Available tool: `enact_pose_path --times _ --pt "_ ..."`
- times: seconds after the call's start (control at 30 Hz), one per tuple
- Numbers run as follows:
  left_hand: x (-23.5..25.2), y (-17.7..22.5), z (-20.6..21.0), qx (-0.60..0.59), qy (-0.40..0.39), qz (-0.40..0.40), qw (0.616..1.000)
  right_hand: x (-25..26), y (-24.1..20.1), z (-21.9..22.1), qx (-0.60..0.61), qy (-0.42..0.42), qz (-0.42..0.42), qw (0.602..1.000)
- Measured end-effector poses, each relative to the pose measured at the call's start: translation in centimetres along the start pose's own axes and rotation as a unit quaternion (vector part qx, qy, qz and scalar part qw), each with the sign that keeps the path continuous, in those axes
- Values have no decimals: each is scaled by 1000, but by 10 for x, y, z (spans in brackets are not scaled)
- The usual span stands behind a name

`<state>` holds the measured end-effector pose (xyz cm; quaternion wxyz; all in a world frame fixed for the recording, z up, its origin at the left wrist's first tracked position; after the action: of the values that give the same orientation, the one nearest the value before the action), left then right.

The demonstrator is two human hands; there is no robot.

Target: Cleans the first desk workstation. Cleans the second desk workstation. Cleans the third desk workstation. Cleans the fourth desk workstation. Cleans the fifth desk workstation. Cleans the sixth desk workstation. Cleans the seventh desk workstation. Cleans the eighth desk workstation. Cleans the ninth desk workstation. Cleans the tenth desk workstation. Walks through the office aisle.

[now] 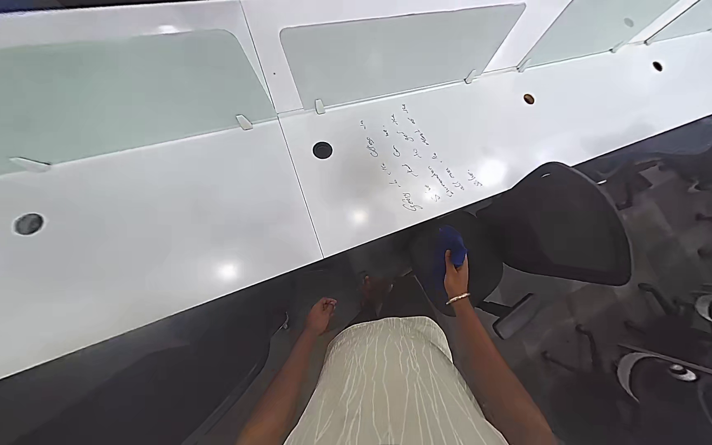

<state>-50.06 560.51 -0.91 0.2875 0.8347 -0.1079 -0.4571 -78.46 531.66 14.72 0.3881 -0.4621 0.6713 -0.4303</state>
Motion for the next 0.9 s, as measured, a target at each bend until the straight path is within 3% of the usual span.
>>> enact_pose_path --times 0.27,0.53,0.67,0.77,0.83,0.9 --pt "-13 -54 22 -12 35 -56 998 82 -8 12 -104 -23 -91 990" --pt "-34 -51 65 19 63 -100 993 250 -12 5 -250 11 -146 957" --pt "-50 -3 97 57 98 -52 992 358 -17 30 -362 -39 -134 921" --pt "-69 60 132 51 114 -13 992 422 14 61 -407 -94 -132 899" --pt "-80 100 161 34 100 11 994 439 42 74 -434 -134 -139 880" --pt "-88 132 189 34 77 35 996 421 61 84 -451 -168 -166 861"
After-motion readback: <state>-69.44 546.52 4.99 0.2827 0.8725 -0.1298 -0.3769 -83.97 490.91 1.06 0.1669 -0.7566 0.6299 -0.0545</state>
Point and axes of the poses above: each hand's wrist, its own x-axis towards the middle knuckle, its own z-axis out of the palm, y = z × x, the point moved 3 cm from there along x, towards the middle knuckle, and after that the axes turned 15 degrees about y, right-handed, at the moved point
